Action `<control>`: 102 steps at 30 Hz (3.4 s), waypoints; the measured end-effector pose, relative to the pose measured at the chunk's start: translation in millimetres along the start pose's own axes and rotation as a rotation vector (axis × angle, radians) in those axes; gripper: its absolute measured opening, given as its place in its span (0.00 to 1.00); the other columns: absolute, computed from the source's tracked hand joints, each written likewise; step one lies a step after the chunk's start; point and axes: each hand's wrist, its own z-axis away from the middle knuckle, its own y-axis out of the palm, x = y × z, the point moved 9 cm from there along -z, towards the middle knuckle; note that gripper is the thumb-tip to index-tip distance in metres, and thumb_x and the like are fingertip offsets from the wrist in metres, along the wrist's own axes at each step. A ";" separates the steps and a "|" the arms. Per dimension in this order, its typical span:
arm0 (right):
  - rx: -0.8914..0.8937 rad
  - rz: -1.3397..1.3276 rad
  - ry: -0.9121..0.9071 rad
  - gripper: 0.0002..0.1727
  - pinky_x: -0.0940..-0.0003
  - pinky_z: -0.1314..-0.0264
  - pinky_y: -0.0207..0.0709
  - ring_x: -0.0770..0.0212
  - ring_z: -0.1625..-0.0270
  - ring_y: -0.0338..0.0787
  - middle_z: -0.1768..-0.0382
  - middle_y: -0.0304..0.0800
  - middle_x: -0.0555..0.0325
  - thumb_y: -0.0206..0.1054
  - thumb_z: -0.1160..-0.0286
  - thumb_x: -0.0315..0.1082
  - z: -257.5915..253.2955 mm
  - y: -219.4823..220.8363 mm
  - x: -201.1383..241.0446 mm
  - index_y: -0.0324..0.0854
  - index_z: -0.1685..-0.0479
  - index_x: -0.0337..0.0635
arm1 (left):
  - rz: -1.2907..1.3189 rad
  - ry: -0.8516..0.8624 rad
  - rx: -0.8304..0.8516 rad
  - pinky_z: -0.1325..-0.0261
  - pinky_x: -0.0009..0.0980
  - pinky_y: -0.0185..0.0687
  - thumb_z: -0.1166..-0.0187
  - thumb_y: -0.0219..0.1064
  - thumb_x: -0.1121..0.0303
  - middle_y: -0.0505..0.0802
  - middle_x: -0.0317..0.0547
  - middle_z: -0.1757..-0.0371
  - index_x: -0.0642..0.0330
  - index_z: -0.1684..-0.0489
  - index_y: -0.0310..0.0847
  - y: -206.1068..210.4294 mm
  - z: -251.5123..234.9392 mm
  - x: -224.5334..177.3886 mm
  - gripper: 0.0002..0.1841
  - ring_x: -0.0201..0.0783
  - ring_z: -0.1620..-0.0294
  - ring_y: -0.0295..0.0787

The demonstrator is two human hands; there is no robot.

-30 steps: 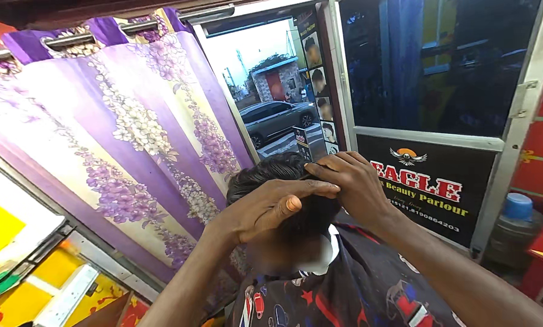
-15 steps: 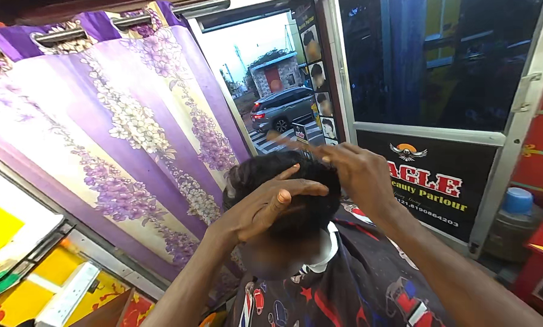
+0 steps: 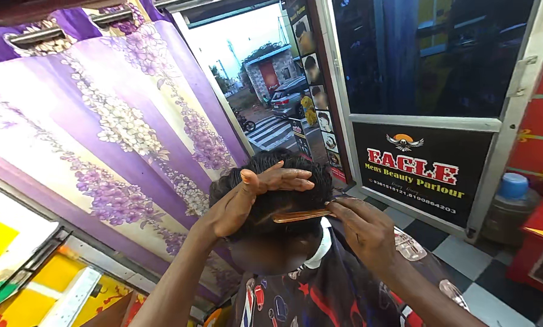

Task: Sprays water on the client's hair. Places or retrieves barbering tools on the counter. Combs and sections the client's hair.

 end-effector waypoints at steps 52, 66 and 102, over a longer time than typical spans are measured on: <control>0.080 0.092 -0.019 0.17 0.61 0.61 0.89 0.56 0.56 0.96 0.51 0.95 0.54 0.66 0.28 0.24 -35.2 15.1 -34.6 0.92 0.43 0.47 | -0.576 0.124 0.294 0.18 0.44 0.71 0.13 0.24 0.33 0.90 0.43 0.30 0.52 0.22 0.79 73.4 -43.0 -21.0 0.44 0.38 0.23 0.81; -0.069 -0.360 0.504 0.12 0.69 0.54 0.93 0.68 0.58 0.95 0.54 0.94 0.58 0.65 0.17 0.31 -12.1 6.2 -97.1 0.88 0.42 0.39 | -0.681 0.076 0.187 0.05 0.49 0.48 0.06 0.25 0.44 0.88 0.26 0.26 0.44 0.31 0.87 30.2 -40.8 12.9 0.37 0.30 0.15 0.71; 0.357 -0.193 -0.062 0.12 0.69 0.52 0.87 0.67 0.56 0.91 0.62 0.91 0.66 0.61 0.17 0.35 -26.5 45.4 -40.0 0.93 0.58 0.54 | -0.715 -0.058 0.147 0.11 0.58 0.56 0.08 0.46 0.48 0.86 0.19 0.25 0.34 0.37 0.91 14.2 -31.8 37.3 0.23 0.32 0.15 0.71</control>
